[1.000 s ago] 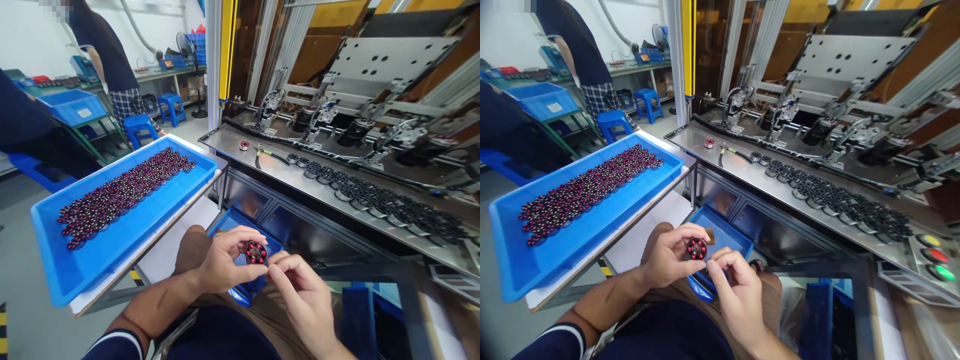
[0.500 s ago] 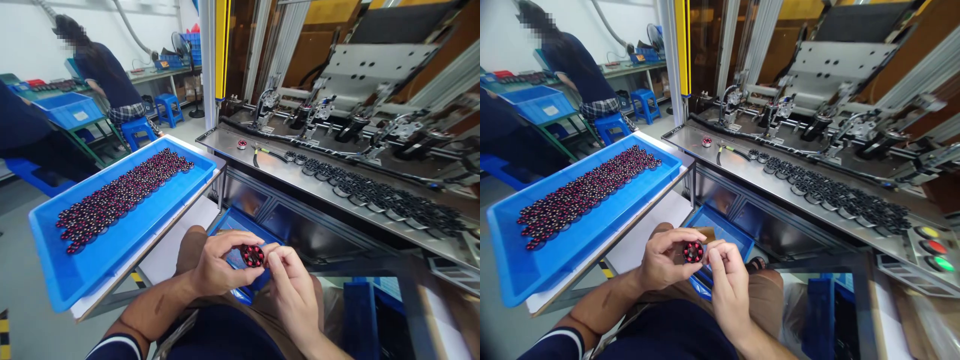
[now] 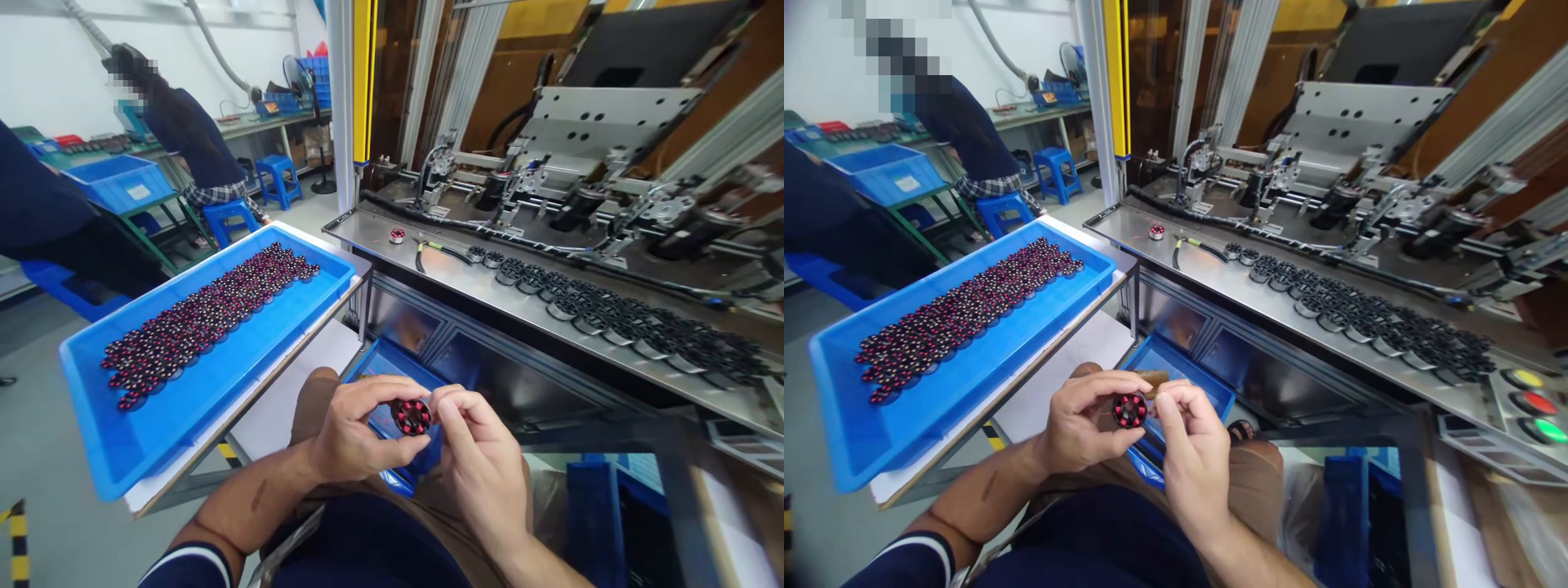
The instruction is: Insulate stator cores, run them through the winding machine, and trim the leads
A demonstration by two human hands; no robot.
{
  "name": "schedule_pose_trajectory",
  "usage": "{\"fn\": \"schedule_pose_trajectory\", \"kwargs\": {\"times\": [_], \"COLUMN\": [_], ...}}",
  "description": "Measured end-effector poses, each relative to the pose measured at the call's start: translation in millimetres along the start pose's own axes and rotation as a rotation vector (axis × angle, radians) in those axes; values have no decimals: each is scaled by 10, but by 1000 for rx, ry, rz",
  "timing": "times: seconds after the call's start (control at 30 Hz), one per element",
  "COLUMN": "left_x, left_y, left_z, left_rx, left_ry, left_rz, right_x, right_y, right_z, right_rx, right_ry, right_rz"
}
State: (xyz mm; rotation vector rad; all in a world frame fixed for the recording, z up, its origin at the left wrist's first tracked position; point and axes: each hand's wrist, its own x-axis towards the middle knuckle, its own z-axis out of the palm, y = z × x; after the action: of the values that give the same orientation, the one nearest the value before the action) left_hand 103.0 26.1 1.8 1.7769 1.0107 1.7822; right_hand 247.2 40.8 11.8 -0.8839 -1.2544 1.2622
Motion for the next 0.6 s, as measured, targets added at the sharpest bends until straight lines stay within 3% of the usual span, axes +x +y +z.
{"fn": "schedule_pose_trajectory", "kwargs": {"times": [0.13, 0.3, 0.4, 0.6], "left_x": [-9, -29, -12, 44], "left_y": [-3, 2, 15, 33], "left_z": [-25, -63, -72, -87], "left_rx": [-123, -230, -197, -80], "left_ry": [38, 41, 39, 28], "left_rz": [-104, -262, -224, -104], "right_x": [-4, -22, -19, 39], "right_y": [23, -26, -80, -117], "right_z": [1, -22, -28, -4], "right_rx": [89, -34, -103, -120], "right_ry": [-43, -106, -81, -138], "right_rz": [62, -34, -111, -88]}}
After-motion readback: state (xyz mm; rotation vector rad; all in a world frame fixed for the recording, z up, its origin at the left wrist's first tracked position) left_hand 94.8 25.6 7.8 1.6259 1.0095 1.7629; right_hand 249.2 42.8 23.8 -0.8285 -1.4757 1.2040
